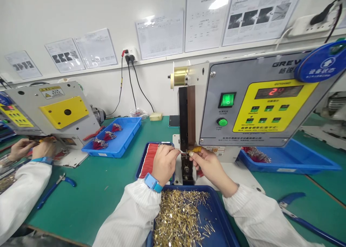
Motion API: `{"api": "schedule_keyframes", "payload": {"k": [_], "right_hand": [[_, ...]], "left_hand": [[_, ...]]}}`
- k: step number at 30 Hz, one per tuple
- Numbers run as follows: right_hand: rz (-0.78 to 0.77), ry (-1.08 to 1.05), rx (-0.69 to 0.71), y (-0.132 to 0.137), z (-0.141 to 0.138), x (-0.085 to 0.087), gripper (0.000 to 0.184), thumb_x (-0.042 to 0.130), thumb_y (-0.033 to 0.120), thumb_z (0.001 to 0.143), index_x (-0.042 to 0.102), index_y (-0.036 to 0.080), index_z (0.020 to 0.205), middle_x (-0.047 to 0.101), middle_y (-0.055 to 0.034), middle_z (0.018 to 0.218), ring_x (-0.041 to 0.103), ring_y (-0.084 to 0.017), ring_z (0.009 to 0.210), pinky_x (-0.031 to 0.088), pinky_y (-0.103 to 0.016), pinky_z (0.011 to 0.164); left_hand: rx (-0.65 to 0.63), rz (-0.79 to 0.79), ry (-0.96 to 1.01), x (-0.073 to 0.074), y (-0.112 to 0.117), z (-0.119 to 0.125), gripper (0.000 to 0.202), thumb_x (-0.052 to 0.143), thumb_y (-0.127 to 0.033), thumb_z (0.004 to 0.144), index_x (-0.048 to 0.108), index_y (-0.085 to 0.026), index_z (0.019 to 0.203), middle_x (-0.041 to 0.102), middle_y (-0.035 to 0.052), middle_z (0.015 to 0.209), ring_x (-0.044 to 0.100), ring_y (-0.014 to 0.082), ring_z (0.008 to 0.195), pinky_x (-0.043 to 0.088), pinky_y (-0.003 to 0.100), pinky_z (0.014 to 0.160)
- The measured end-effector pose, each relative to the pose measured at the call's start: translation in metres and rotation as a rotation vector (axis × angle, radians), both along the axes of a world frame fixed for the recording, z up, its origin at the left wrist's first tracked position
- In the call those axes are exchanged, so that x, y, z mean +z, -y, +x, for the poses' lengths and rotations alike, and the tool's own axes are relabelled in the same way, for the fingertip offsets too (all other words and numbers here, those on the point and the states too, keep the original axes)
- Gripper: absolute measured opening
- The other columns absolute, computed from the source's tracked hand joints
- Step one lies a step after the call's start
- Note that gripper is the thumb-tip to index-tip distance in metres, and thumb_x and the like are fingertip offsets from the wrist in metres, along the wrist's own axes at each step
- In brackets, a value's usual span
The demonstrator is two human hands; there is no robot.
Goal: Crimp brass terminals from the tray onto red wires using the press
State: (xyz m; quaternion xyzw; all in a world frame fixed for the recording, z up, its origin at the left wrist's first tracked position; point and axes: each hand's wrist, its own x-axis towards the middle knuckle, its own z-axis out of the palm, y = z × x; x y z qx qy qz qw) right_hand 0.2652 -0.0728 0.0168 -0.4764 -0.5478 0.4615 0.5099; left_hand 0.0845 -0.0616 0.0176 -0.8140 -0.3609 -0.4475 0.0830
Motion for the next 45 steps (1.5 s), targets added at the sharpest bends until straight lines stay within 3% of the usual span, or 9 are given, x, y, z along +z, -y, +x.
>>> {"api": "schedule_keyframes", "payload": {"k": [27, 38, 45], "right_hand": [[0.017, 0.002, -0.005, 0.002, 0.0, 0.006, 0.035, 0.062, 0.052, 0.072, 0.053, 0.018, 0.073, 0.056, 0.0009, 0.059, 0.047, -0.01, 0.045, 0.041, -0.024, 0.044], [0.169, 0.184, -0.143, 0.004, -0.006, -0.011, 0.027, 0.054, 0.046, 0.081, 0.053, 0.019, 0.077, 0.057, -0.0001, 0.056, 0.052, -0.014, 0.044, 0.044, -0.026, 0.045], [0.184, 0.194, -0.144, 0.003, -0.006, -0.013, 0.026, 0.052, 0.045, 0.083, 0.05, 0.02, 0.074, 0.058, -0.0007, 0.055, 0.055, -0.015, 0.046, 0.045, -0.027, 0.049]], "left_hand": [[0.003, 0.017, 0.006, -0.002, -0.001, 0.0, 0.018, 0.048, -0.013, 0.093, 0.065, -0.018, 0.095, 0.059, 0.0064, 0.09, 0.051, 0.0194, 0.087, 0.045, 0.032, 0.076], [0.008, 0.022, 0.013, 0.0, 0.0, 0.001, 0.014, 0.049, -0.016, 0.094, 0.063, -0.016, 0.094, 0.06, 0.0064, 0.088, 0.051, 0.0187, 0.087, 0.045, 0.032, 0.077], [0.005, 0.009, -0.009, -0.001, 0.0, 0.001, 0.018, 0.046, -0.017, 0.095, 0.064, -0.017, 0.094, 0.06, 0.0065, 0.088, 0.051, 0.0187, 0.086, 0.045, 0.032, 0.076]]}}
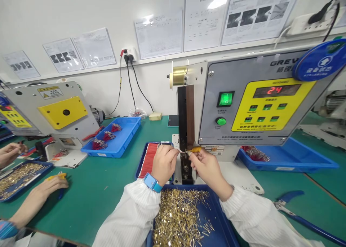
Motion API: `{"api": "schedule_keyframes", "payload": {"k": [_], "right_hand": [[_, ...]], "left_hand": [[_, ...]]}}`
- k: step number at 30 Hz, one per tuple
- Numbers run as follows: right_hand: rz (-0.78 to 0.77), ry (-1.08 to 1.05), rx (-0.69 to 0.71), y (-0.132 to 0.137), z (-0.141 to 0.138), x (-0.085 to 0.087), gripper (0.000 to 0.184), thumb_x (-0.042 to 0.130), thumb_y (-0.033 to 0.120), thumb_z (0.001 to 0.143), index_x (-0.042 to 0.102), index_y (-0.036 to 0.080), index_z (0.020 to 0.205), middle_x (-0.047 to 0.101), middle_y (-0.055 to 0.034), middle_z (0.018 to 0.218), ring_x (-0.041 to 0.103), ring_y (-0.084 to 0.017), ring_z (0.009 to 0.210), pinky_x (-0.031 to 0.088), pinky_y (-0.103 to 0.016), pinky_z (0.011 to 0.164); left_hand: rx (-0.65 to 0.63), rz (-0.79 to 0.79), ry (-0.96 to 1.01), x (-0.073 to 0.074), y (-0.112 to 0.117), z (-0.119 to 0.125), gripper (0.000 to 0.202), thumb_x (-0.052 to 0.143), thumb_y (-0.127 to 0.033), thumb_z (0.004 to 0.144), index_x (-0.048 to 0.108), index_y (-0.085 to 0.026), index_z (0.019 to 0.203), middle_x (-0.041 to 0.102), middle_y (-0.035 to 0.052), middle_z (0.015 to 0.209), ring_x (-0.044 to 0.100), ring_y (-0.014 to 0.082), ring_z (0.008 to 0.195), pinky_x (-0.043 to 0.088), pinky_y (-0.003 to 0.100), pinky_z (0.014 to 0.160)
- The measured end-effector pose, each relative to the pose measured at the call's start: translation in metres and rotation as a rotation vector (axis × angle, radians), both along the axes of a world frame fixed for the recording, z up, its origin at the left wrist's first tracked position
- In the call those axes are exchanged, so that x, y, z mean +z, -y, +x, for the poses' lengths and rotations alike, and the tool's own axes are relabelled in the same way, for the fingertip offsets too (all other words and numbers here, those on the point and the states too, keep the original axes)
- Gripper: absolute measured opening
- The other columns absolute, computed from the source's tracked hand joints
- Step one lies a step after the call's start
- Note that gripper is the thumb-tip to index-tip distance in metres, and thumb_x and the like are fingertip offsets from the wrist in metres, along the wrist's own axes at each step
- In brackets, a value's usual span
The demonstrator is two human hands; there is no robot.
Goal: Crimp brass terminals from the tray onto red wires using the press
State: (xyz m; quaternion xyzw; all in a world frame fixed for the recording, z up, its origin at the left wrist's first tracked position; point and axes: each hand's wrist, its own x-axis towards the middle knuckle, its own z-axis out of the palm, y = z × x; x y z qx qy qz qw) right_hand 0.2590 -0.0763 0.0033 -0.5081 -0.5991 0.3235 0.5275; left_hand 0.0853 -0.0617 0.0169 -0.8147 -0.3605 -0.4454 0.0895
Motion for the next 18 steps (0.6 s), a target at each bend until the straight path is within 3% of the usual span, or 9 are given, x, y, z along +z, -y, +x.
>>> {"api": "schedule_keyframes", "payload": {"k": [18], "right_hand": [[0.007, 0.019, -0.027, 0.0013, -0.0039, 0.0017, 0.029, 0.051, 0.047, 0.084, 0.05, 0.02, 0.073, 0.057, 0.0005, 0.053, 0.053, -0.015, 0.045, 0.043, -0.027, 0.049]], "left_hand": [[0.009, -0.002, 0.007, 0.0002, -0.0004, -0.0001, 0.016, 0.048, -0.017, 0.095, 0.064, -0.017, 0.094, 0.06, 0.0063, 0.087, 0.052, 0.019, 0.087, 0.045, 0.032, 0.077]]}}
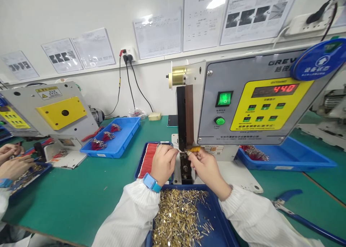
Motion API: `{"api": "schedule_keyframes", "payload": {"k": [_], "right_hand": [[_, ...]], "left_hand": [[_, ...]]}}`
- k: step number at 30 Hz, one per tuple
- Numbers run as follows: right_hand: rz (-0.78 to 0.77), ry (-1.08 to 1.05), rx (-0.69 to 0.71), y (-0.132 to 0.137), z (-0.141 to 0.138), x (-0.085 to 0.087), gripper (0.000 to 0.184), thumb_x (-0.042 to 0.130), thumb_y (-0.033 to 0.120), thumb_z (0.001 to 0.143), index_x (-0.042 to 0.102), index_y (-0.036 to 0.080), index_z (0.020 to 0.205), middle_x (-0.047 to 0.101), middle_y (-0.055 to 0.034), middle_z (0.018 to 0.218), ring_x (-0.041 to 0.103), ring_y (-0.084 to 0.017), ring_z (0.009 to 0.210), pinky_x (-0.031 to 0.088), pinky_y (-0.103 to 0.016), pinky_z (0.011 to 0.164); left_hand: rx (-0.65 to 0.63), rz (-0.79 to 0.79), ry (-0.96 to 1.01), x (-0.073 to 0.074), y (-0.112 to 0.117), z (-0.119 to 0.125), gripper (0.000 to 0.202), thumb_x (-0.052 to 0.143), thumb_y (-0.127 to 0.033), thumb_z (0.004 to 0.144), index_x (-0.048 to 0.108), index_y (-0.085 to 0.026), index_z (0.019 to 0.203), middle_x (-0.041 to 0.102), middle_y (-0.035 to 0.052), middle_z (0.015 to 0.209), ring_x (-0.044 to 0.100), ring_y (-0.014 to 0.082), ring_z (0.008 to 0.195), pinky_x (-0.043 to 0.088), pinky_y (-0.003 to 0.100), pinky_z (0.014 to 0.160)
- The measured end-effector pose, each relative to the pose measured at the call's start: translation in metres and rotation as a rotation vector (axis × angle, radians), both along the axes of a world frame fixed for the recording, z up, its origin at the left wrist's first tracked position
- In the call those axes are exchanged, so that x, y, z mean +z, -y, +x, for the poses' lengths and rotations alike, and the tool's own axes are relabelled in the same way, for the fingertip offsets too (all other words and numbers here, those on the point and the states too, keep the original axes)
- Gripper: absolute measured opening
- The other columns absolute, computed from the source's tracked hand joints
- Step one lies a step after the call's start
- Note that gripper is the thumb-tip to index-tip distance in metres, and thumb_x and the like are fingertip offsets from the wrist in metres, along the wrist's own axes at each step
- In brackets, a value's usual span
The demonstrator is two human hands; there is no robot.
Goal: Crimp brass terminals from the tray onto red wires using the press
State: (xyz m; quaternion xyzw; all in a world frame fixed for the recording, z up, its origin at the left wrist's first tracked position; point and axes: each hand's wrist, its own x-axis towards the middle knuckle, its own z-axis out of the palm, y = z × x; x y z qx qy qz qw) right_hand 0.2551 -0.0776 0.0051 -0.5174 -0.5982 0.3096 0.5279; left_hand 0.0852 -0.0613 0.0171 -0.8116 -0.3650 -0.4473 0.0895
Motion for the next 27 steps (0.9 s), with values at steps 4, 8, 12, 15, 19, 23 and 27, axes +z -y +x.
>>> {"api": "schedule_keyframes", "payload": {"k": [4, 8, 12, 15, 19, 23, 27], "right_hand": [[-0.059, 0.079, 0.027, -0.003, 0.009, 0.014, 0.026, 0.048, 0.042, 0.086, 0.048, 0.02, 0.072, 0.054, 0.0017, 0.051, 0.052, -0.014, 0.044, 0.042, -0.027, 0.05], [-0.189, 0.407, 0.204, -0.006, 0.052, 0.042, 0.02, 0.043, 0.026, 0.086, 0.05, 0.02, 0.068, 0.055, 0.0004, 0.054, 0.049, -0.013, 0.043, 0.041, -0.027, 0.051], [-0.011, 0.668, 0.094, -0.006, 0.097, 0.054, 0.012, 0.045, 0.012, 0.076, 0.055, 0.019, 0.072, 0.061, -0.0038, 0.07, 0.054, -0.015, 0.06, 0.041, -0.028, 0.062], [-0.013, 0.765, 0.076, -0.007, 0.107, 0.048, 0.017, 0.045, 0.008, 0.072, 0.057, 0.019, 0.076, 0.059, -0.0038, 0.069, 0.052, -0.016, 0.061, 0.038, -0.028, 0.06], [-0.049, 0.825, 0.129, -0.009, 0.098, 0.037, 0.015, 0.046, 0.009, 0.073, 0.058, 0.017, 0.071, 0.057, -0.005, 0.067, 0.051, -0.016, 0.061, 0.036, -0.028, 0.058], [-0.054, 0.87, 0.112, -0.011, 0.094, 0.033, 0.013, 0.048, 0.009, 0.074, 0.06, 0.016, 0.074, 0.059, -0.0075, 0.073, 0.052, -0.017, 0.064, 0.036, -0.028, 0.058], [-0.068, 0.929, 0.069, -0.014, 0.096, 0.03, 0.009, 0.05, 0.013, 0.076, 0.058, 0.016, 0.074, 0.06, -0.0085, 0.072, 0.053, -0.019, 0.066, 0.038, -0.03, 0.059]], "left_hand": [[-0.009, 0.001, -0.004, 0.001, -0.001, -0.001, 0.015, 0.048, -0.019, 0.094, 0.064, -0.018, 0.094, 0.06, 0.006, 0.087, 0.054, 0.0188, 0.087, 0.047, 0.033, 0.078], [-0.021, -0.004, -0.006, 0.001, -0.003, -0.002, 0.014, 0.049, -0.019, 0.094, 0.063, -0.018, 0.095, 0.061, 0.0059, 0.088, 0.055, 0.0195, 0.088, 0.047, 0.034, 0.078], [-0.016, 0.006, -0.004, 0.0, -0.005, -0.002, 0.013, 0.049, -0.019, 0.094, 0.062, -0.019, 0.095, 0.061, 0.0055, 0.089, 0.055, 0.0197, 0.088, 0.047, 0.034, 0.077], [-0.02, 0.007, -0.007, 0.0, -0.004, -0.001, 0.011, 0.05, -0.017, 0.093, 0.061, -0.018, 0.094, 0.061, 0.0055, 0.089, 0.055, 0.0195, 0.088, 0.047, 0.033, 0.077], [-0.025, 0.017, -0.005, 0.0, -0.004, 0.0, 0.009, 0.051, -0.016, 0.093, 0.06, -0.018, 0.094, 0.06, 0.0053, 0.089, 0.055, 0.0191, 0.087, 0.046, 0.032, 0.076], [-0.029, 0.023, 0.002, 0.0, -0.005, 0.0, 0.01, 0.051, -0.015, 0.093, 0.06, -0.018, 0.094, 0.06, 0.0049, 0.088, 0.055, 0.0187, 0.087, 0.047, 0.032, 0.076], [-0.031, 0.02, 0.006, 0.0, -0.005, 0.0, 0.011, 0.05, -0.017, 0.093, 0.061, -0.018, 0.094, 0.061, 0.0053, 0.089, 0.056, 0.0185, 0.087, 0.048, 0.032, 0.076]]}}
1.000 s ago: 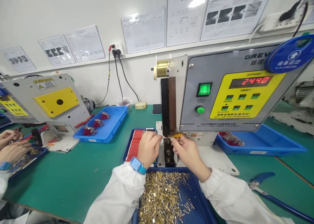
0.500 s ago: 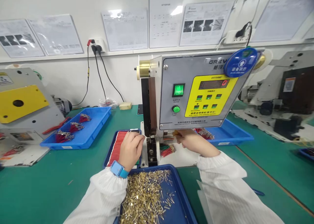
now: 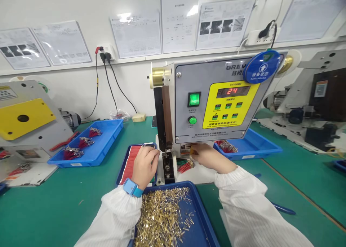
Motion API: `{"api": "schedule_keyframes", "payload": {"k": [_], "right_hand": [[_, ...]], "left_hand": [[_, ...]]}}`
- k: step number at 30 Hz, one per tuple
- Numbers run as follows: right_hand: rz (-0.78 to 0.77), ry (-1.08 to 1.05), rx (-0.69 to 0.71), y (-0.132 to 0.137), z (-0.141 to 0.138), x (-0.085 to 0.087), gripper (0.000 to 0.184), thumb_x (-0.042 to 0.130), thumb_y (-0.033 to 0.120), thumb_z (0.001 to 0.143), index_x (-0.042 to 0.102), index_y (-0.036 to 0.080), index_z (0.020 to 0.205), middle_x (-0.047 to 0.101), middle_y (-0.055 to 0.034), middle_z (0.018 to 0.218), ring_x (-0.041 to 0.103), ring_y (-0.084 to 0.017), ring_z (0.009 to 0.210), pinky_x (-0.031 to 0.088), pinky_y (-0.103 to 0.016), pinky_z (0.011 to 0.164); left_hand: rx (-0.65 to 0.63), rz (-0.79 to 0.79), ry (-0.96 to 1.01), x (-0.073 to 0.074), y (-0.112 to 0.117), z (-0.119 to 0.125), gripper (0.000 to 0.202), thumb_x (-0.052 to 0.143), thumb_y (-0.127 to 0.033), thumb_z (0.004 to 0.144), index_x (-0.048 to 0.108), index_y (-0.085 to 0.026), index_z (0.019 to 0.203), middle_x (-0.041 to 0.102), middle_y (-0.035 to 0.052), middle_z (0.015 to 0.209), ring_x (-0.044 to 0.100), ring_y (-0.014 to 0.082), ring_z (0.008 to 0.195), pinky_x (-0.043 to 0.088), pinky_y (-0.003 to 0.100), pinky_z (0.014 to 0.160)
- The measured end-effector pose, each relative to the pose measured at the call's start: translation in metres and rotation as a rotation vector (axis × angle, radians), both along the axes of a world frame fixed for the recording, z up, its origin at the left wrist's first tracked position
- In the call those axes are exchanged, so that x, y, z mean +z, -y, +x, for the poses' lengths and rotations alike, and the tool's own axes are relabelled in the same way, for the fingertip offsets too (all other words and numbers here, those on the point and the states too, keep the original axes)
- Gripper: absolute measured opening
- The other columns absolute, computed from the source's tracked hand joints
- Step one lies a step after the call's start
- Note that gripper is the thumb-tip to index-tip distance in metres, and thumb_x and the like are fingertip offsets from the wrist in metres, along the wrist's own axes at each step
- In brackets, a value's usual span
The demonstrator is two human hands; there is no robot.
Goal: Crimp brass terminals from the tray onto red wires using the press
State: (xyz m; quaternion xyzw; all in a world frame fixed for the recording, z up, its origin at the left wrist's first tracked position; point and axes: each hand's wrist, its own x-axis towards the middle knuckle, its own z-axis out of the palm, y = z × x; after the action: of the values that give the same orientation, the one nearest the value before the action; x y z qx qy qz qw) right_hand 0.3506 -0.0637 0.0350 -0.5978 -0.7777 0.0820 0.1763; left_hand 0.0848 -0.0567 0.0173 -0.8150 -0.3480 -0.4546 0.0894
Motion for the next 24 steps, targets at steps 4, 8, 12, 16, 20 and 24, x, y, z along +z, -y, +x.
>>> {"api": "schedule_keyframes", "payload": {"k": [4, 8, 12, 16, 20, 24], "right_hand": [[0.019, -0.007, 0.006, -0.002, -0.004, -0.009, 0.007, 0.052, 0.014, 0.074, 0.059, 0.016, 0.074, 0.062, -0.0101, 0.081, 0.056, -0.02, 0.073, 0.04, -0.029, 0.061], [0.009, -0.009, 0.014, -0.002, -0.006, -0.013, 0.006, 0.055, 0.013, 0.074, 0.06, 0.016, 0.071, 0.063, -0.0098, 0.079, 0.056, -0.019, 0.071, 0.039, -0.028, 0.059], [0.057, -0.018, -0.008, -0.002, -0.006, -0.012, 0.006, 0.055, 0.015, 0.075, 0.061, 0.016, 0.075, 0.063, -0.0095, 0.079, 0.056, -0.02, 0.073, 0.039, -0.029, 0.062], [0.036, 0.018, -0.009, -0.001, -0.009, -0.011, 0.008, 0.056, 0.014, 0.074, 0.063, 0.015, 0.077, 0.064, -0.0111, 0.082, 0.057, -0.021, 0.075, 0.039, -0.028, 0.06], [0.047, 0.041, -0.016, 0.0, -0.013, -0.007, 0.011, 0.057, 0.015, 0.074, 0.065, 0.016, 0.081, 0.064, -0.0101, 0.08, 0.057, -0.02, 0.07, 0.036, -0.027, 0.057], [-0.016, 0.031, 0.055, 0.012, -0.03, 0.002, 0.005, 0.063, 0.019, 0.073, 0.067, 0.018, 0.075, 0.063, -0.0052, 0.069, 0.051, -0.016, 0.057, 0.033, -0.026, 0.052]], "left_hand": [[0.004, -0.002, -0.004, 0.0, 0.0, 0.0, 0.012, 0.05, -0.017, 0.093, 0.061, -0.018, 0.094, 0.061, 0.0055, 0.089, 0.056, 0.0187, 0.088, 0.049, 0.033, 0.077], [0.003, -0.004, -0.002, 0.0, 0.0, 0.0, 0.013, 0.049, -0.018, 0.093, 0.062, -0.018, 0.094, 0.061, 0.0057, 0.088, 0.057, 0.019, 0.088, 0.049, 0.033, 0.077], [-0.003, -0.015, -0.006, 0.0, 0.0, -0.001, 0.012, 0.049, -0.018, 0.093, 0.061, -0.018, 0.094, 0.061, 0.0055, 0.088, 0.056, 0.0188, 0.088, 0.049, 0.033, 0.077], [-0.004, -0.021, -0.005, -0.001, 0.0, 0.0, 0.011, 0.05, -0.017, 0.093, 0.061, -0.018, 0.094, 0.061, 0.0054, 0.089, 0.056, 0.0187, 0.088, 0.048, 0.033, 0.078], [-0.001, -0.026, -0.004, -0.001, 0.0, 0.0, 0.012, 0.049, -0.018, 0.093, 0.061, -0.018, 0.094, 0.061, 0.0055, 0.089, 0.056, 0.0187, 0.088, 0.048, 0.033, 0.077], [-0.01, -0.036, 0.003, -0.001, 0.001, 0.001, 0.013, 0.049, -0.018, 0.094, 0.061, -0.018, 0.094, 0.061, 0.0056, 0.089, 0.056, 0.0189, 0.089, 0.048, 0.033, 0.077]]}}
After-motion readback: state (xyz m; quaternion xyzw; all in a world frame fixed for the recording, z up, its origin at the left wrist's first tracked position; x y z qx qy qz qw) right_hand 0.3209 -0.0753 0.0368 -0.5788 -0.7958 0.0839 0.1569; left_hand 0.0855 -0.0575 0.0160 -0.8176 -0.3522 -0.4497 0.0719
